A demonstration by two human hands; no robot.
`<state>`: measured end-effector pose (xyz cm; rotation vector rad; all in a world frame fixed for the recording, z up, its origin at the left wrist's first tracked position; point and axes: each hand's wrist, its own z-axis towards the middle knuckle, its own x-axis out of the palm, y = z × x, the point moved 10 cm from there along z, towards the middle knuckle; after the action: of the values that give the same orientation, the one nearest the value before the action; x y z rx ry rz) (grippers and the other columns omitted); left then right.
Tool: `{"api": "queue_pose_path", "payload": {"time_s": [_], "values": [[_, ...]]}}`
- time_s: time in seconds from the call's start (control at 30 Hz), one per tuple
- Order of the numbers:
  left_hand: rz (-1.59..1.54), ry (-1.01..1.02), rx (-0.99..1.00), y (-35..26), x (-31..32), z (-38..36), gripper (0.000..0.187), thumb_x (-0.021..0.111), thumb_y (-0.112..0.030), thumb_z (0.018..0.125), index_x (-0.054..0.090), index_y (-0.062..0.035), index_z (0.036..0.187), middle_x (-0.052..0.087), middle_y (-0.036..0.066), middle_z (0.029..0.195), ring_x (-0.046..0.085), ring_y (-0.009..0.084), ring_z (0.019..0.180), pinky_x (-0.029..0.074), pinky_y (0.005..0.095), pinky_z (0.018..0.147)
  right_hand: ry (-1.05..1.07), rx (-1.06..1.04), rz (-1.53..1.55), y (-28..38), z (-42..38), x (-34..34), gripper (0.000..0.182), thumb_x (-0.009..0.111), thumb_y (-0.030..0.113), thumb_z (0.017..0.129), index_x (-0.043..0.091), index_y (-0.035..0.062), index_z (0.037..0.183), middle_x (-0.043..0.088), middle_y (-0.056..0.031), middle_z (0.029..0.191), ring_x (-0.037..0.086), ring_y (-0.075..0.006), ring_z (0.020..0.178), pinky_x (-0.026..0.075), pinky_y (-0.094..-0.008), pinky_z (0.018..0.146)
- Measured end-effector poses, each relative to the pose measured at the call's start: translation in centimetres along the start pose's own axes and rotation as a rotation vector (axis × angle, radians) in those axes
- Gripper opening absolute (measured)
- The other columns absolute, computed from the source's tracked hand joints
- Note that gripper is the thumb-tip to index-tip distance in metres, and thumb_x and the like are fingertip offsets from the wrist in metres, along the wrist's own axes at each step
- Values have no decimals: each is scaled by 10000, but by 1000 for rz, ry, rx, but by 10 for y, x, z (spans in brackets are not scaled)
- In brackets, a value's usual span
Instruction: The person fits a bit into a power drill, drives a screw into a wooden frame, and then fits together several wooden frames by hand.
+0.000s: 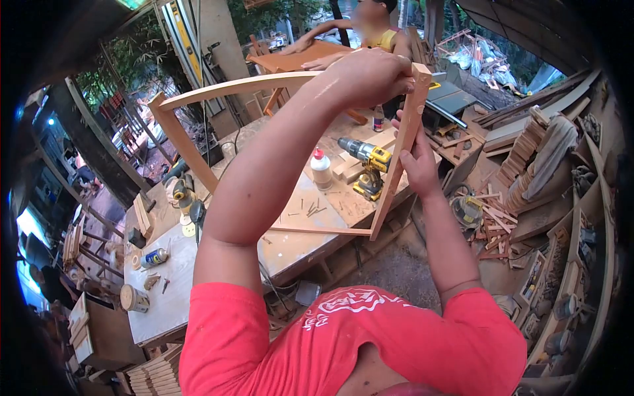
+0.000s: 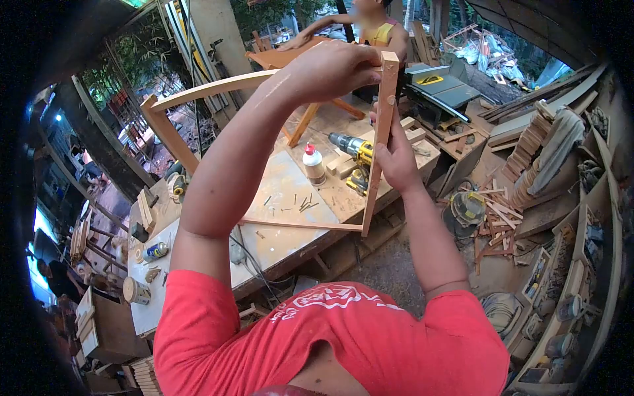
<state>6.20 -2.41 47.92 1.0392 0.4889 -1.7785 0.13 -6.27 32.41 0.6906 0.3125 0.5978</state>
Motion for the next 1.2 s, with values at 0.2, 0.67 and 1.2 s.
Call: {"api": "queue_pose_path", "payload": {"time_s": [0.2,0.67,1.2], "values": [[29,-81,122,-7,-5,1,267,614,-297,849,644,-70,985,651,149,829,627,319,776,488,414,694,-45,-8,25,-3,-3,1,708,377,-31,778,159,31,1448,349,-120,1399,382,-222,1275,266,-366,1091],[136,-253,82,-11,-12,-14,153,682,-282,751,697,-185,867,665,41,832,639,251,783,503,375,695,-126,-42,64,-2,-4,6,661,409,11,771,240,23,1409,341,-118,1411,420,-210,1234,292,-349,1048],[171,-227,257,-20,-11,-14,148,588,-255,868,660,-147,940,645,38,871,639,248,781,503,373,680,-53,-39,7,-4,-4,4,695,459,106,837,140,47,1452,322,-118,1410,405,-228,1233,327,-373,1015]]}}
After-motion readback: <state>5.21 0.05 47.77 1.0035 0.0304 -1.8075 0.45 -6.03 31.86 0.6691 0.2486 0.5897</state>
